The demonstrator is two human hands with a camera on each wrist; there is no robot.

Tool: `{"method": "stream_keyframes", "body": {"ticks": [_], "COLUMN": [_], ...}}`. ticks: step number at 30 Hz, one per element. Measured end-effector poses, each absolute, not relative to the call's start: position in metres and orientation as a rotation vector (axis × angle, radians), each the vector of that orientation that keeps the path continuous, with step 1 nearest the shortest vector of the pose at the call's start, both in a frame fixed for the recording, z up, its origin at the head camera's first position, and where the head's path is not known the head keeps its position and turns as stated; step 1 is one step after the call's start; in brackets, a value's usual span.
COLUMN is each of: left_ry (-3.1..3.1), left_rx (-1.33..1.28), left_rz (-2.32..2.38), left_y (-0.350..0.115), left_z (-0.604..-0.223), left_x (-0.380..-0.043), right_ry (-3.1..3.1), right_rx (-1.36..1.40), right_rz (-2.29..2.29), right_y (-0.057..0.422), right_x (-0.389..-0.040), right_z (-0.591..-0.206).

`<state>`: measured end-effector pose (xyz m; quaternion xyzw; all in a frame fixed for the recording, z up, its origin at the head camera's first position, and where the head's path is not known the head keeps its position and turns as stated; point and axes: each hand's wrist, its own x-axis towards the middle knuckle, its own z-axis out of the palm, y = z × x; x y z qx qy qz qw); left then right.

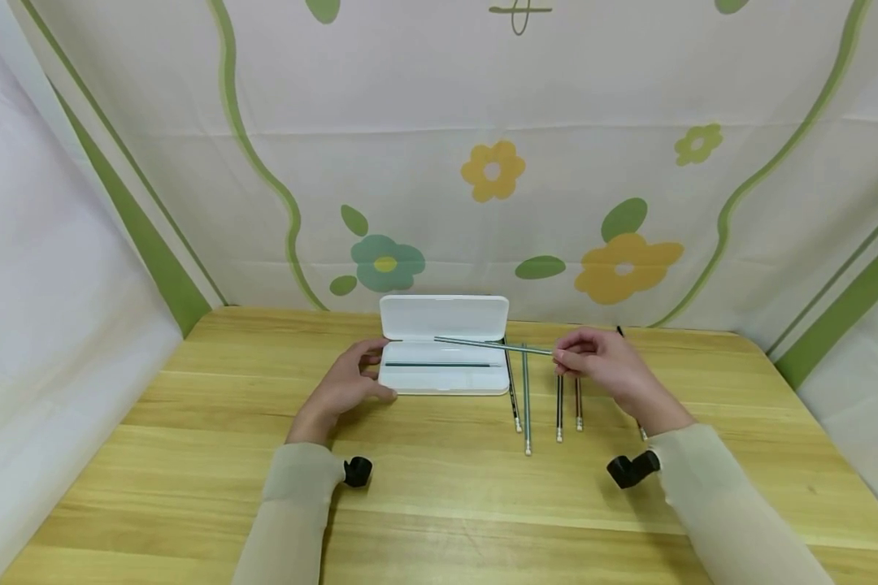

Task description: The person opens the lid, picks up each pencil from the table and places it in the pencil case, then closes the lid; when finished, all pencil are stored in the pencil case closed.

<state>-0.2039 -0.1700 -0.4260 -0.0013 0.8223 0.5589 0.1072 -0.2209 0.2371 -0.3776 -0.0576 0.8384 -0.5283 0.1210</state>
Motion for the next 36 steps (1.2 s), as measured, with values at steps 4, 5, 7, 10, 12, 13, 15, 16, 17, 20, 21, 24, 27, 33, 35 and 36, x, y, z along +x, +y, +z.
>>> {"method": "stream_keyframes", "body": {"ticks": [4,5,7,10,12,13,15,16,17,20,21,24,27,33,35,36], "left_ry": [2.423,2.424,2.426,2.426,2.424,2.420,2.418,2.413,2.406,2.402,2.397,2.397,2.391,2.388,2.386,2.388], "left_rx": [-0.003,-0.001,0.000,-0.003,0.000,0.001,0.002,0.002,0.001,-0.001,-0.002,0.002,-0.010,-0.002,0.005,0.003], "left_rz": [1.640,1.638,1.637,1.642,1.648,1.651,1.651,1.656,1.662,1.666,1.670,1.669,1.672,1.675,1.676,1.674], "left_y": [-0.170,-0.171,-0.171,-0.171,-0.170,-0.170,-0.169,-0.169,-0.169,-0.169,-0.170,-0.169,-0.169,-0.170,-0.170,-0.170], "left_z": [-0.426,-0.426,-0.426,-0.426,-0.426,-0.426,-0.426,-0.426,-0.426,-0.426,-0.425,-0.425,-0.426,-0.426,-0.426,-0.426], "left_x": [-0.203,-0.203,-0.203,-0.203,-0.203,-0.202,-0.202,-0.202,-0.203,-0.203,-0.203,-0.203,-0.203,-0.203,-0.203,-0.203], "right_ry": [2.436,2.430,2.428,2.435,2.441,2.441,2.431,2.426,2.424,2.422,2.425,2.442,2.467,2.561,2.597,2.613], "right_rx": [-0.163,-0.157,-0.141,-0.111,-0.095,-0.086,-0.078,-0.079,-0.079,-0.081,-0.082,-0.084,-0.094,-0.085,-0.089,-0.082], "right_rz": [-1.541,-1.543,-1.535,-1.517,-1.502,-1.499,-1.509,-1.513,-1.518,-1.531,-1.530,-1.511,-1.471,-1.395,-1.380,-1.376], "right_y": [0.225,0.222,0.216,0.207,0.202,0.199,0.195,0.193,0.192,0.188,0.186,0.183,0.179,0.172,0.169,0.167], "right_x": [-0.228,-0.229,-0.232,-0.236,-0.238,-0.239,-0.240,-0.241,-0.242,-0.245,-0.246,-0.248,-0.249,-0.249,-0.248,-0.248], "right_z": [-0.383,-0.384,-0.386,-0.389,-0.391,-0.392,-0.394,-0.394,-0.395,-0.398,-0.398,-0.400,-0.401,-0.402,-0.402,-0.402]}}
